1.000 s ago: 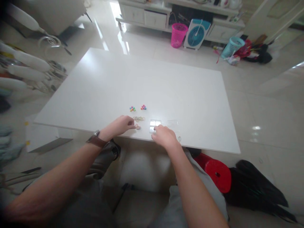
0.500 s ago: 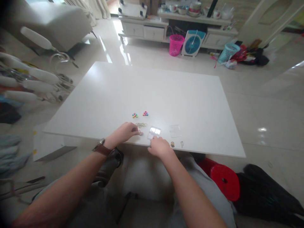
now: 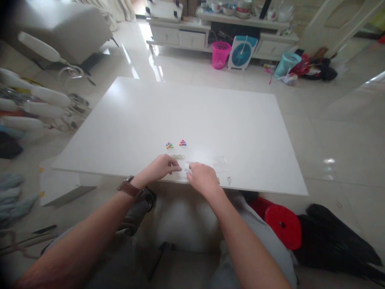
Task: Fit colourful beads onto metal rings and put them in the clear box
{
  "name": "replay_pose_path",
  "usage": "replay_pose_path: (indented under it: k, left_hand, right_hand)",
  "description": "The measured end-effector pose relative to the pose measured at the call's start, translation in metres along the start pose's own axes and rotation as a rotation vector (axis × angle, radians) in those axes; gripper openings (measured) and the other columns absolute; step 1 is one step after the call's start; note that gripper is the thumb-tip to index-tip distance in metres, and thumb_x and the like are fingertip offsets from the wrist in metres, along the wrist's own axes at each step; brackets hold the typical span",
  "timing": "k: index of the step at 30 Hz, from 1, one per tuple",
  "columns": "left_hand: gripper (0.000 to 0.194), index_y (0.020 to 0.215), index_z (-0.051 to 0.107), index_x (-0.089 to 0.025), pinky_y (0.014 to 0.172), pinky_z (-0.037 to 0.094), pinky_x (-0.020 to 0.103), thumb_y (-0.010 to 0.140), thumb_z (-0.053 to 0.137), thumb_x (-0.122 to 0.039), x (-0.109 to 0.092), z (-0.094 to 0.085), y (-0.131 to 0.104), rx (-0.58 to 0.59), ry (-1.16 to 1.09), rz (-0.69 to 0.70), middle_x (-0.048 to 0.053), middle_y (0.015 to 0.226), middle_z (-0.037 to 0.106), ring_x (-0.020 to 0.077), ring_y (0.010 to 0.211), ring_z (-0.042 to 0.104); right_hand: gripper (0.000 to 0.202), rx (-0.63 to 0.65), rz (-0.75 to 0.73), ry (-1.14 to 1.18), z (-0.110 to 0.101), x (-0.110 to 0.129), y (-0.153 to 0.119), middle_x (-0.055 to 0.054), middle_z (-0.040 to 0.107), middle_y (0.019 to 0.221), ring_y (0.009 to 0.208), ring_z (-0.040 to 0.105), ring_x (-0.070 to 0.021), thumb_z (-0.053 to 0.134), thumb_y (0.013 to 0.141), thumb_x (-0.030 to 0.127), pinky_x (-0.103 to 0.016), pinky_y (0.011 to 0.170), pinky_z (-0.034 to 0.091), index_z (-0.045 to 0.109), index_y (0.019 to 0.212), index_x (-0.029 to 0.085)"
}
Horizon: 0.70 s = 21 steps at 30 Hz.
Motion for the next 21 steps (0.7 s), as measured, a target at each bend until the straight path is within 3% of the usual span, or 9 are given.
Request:
replay_pose_path:
  k: [13,21]
  left_hand:
    - [0.026,0.079,0.08,-0.018,0.053,0.039,0.023,0.079,0.073,-0.042,-0.0033,0.0005,-0.0004,0.0,-0.194,0.002,0.003,0.057,0.069,0.0134,0.052,0.058]
    - [0.02,0.077,0.078,-0.015,0.06,0.045,0.023,0.082,0.067,-0.032,-0.0031,0.0035,0.0011,0.006,-0.289,0.006,0.004,0.062,0.072,0.0166,0.061,0.068]
  right_hand:
    - [0.025,-0.097,-0.045,0.132,-0.0064,0.0102,0.0022,-0.005,0.074,0.098,0.092,0.066,-0.0201,0.046,0.097,0.031,-0.027,0.073,0.041,0.071,0.098,0.024]
    - [0.024,-0.162,-0.019,0.163,-0.0081,0.0082,0.004,-0.004,0.075,0.095,0.088,0.066,-0.0191,0.048,0.096,0.031,-0.026,0.072,0.039,0.071,0.094,0.024]
Point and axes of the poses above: each hand's wrist, its own y-axis towards the middle knuckle, its own z-axis out of the palm, x = y × z, the point moved 5 cm from there along y, towards the middle knuckle
